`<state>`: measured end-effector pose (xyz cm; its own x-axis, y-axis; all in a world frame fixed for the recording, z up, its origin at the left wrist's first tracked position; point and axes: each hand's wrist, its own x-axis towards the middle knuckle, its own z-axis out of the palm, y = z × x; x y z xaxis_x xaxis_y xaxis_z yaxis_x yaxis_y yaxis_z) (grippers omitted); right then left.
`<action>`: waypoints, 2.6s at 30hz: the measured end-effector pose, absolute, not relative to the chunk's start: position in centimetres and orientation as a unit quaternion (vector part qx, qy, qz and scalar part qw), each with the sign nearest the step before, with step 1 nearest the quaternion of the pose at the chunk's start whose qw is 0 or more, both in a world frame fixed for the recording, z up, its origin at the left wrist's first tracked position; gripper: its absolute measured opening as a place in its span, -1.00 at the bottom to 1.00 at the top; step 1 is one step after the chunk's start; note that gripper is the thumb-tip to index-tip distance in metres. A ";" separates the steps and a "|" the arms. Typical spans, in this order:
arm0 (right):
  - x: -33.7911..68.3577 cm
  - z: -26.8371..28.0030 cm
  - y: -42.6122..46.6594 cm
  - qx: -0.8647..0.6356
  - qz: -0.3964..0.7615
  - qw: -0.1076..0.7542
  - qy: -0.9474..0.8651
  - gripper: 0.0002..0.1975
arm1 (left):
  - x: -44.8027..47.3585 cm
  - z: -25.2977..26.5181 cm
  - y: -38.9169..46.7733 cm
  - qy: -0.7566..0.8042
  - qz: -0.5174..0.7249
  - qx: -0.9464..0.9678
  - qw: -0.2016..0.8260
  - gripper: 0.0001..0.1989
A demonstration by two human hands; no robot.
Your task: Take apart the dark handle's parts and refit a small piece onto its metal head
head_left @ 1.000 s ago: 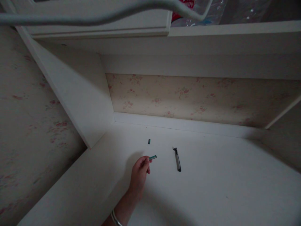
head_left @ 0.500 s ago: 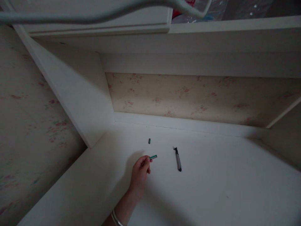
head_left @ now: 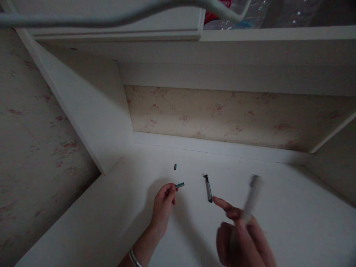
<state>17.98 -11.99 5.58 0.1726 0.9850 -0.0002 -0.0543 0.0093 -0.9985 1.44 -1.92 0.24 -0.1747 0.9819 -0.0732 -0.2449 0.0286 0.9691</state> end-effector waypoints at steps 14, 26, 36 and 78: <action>14.3 -0.1 -7.3 -0.470 0.546 0.519 -0.460 -0.57 | 1.6 1.1 -2.4 0.502 0.573 0.413 0.499 -0.67; 14.1 -0.1 -7.5 -0.464 0.560 0.501 -0.469 -0.63 | 1.6 1.4 -2.5 0.503 0.562 0.433 0.493 -0.70; 14.2 0.1 -7.7 -0.496 0.502 0.436 -0.558 -0.64 | 1.8 2.2 -3.1 0.466 0.541 0.463 0.526 -0.73; 14.6 0.3 -7.1 -0.562 0.362 0.441 -0.599 -0.58 | 1.7 2.0 -2.8 0.466 0.553 0.476 0.500 -0.72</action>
